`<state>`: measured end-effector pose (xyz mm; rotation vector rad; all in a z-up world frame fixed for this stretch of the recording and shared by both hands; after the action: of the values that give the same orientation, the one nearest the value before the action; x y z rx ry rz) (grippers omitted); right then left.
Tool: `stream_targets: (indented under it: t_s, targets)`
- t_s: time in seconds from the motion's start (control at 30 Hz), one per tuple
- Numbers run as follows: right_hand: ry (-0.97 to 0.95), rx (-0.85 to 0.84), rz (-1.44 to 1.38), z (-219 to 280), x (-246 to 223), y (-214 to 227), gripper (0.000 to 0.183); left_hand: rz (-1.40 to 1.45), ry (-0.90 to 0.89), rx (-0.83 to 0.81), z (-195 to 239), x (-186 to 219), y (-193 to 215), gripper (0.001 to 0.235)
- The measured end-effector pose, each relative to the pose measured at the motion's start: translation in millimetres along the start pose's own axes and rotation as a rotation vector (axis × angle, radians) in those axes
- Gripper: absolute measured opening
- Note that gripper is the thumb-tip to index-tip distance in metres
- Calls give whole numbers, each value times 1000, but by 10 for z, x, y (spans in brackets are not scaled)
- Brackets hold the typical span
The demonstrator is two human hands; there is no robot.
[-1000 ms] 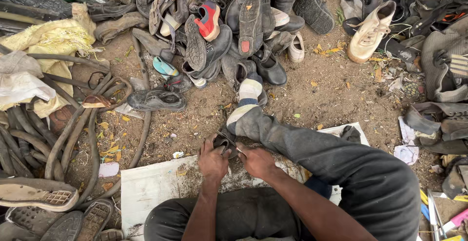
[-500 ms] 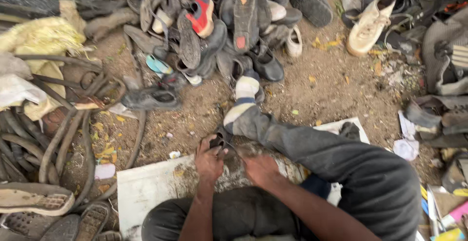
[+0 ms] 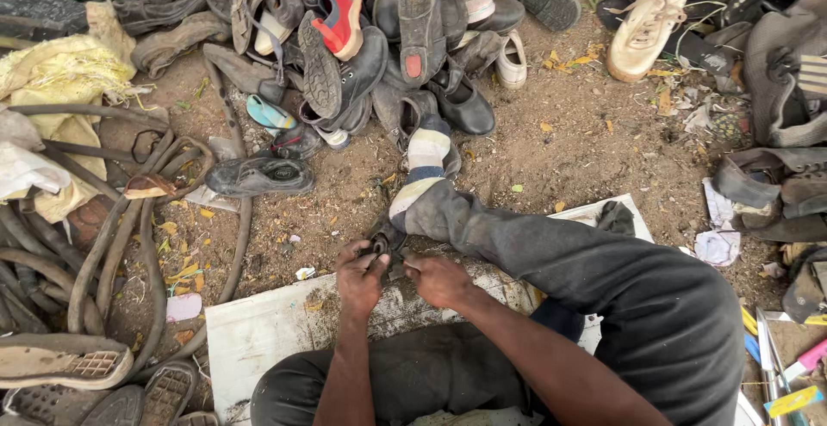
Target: The person sits on the ground and uses a knife to scrape and clean the sole and edges of a shoe. They repeatedly scrape the shoe's surface, turn it over to access different areas, and work on the sole and upper parts.
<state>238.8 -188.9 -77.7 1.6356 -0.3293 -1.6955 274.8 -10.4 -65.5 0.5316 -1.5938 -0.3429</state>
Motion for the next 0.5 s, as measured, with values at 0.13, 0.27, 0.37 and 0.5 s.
stream_targets:
  t_s: [0.13,0.27,0.37,0.5]
  targets:
    - [53,-22,-344,50,122,-85,38,-58,-68,-9,17,-46,2,18]
    - [-658,-185,-881,426,382,-252,47,85,-51,-31,5,-167,-30,16]
    - [-620,-171,-732,319,61,-96,43,23,-145,-19,-45,-65,-40,14]
    - [-399,-100,-513,362,-225,-143,40,75,-60,-82,3,-84,-41,11]
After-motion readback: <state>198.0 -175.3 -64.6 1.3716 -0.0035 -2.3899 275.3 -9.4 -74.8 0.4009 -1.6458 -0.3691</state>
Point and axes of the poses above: each hand's wrist, its own z-axis away from the middle knuckle, its own y-axis out of the back of the hand, x = y × z, the point moved 9 cm from there along -z, towards the middle knuckle, and after that the axes turned 7 degrees about -z, right-handed, at the moved point
